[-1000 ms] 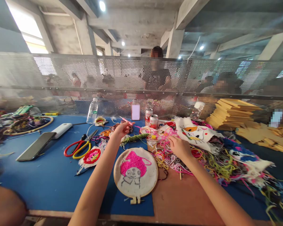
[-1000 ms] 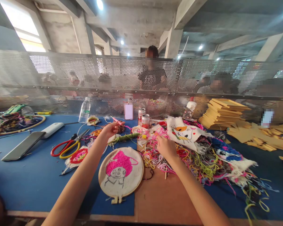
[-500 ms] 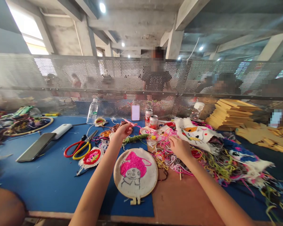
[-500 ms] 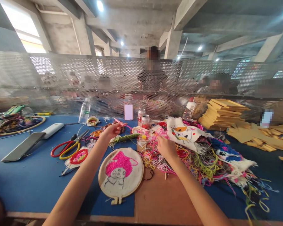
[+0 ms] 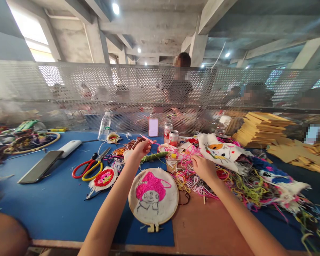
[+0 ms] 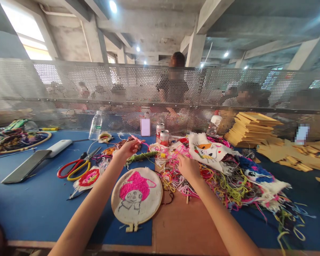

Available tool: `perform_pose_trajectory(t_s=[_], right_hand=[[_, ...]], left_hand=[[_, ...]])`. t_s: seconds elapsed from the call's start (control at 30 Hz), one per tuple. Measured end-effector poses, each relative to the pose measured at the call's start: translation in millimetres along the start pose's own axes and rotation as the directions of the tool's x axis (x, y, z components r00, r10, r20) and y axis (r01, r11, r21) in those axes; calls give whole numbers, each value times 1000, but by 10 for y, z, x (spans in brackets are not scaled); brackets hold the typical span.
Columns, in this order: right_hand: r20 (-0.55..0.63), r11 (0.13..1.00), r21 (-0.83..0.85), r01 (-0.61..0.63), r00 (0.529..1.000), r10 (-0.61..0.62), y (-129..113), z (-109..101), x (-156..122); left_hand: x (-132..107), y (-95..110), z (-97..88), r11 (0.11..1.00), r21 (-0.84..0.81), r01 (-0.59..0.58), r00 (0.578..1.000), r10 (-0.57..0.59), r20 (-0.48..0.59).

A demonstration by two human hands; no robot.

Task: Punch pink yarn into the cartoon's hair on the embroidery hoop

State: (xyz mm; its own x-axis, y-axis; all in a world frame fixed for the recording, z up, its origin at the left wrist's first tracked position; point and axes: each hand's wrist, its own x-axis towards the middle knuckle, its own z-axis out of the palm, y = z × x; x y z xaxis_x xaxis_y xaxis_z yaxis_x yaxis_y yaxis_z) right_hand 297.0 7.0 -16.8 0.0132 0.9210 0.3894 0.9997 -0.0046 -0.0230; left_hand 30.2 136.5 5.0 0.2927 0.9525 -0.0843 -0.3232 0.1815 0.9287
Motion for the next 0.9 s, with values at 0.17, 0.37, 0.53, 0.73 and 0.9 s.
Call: perform_pose_trajectory(t_s=[0.17, 0.37, 0.53, 0.73, 0.9], right_hand=[[12, 1000, -6, 6, 1000, -6, 2, -5, -17], [33, 998, 29, 60, 998, -61, -114, 30, -83], [40, 994, 67, 90, 995, -93, -195, 86, -138], [36, 990, 118, 72, 996, -77, -153, 88, -153], [20, 988, 142, 55, 998, -58, -123, 65, -149]], left_hand=[[25, -53, 32, 999, -4, 32, 996, -32, -80], [19, -183, 120, 998, 12, 65, 994, -64, -85], [35, -293, 200, 994, 46, 98, 990, -93, -107], [57, -328, 203, 992, 62, 110, 988, -103, -112], [46, -361, 186, 989, 53, 139, 987, -134, -85]])
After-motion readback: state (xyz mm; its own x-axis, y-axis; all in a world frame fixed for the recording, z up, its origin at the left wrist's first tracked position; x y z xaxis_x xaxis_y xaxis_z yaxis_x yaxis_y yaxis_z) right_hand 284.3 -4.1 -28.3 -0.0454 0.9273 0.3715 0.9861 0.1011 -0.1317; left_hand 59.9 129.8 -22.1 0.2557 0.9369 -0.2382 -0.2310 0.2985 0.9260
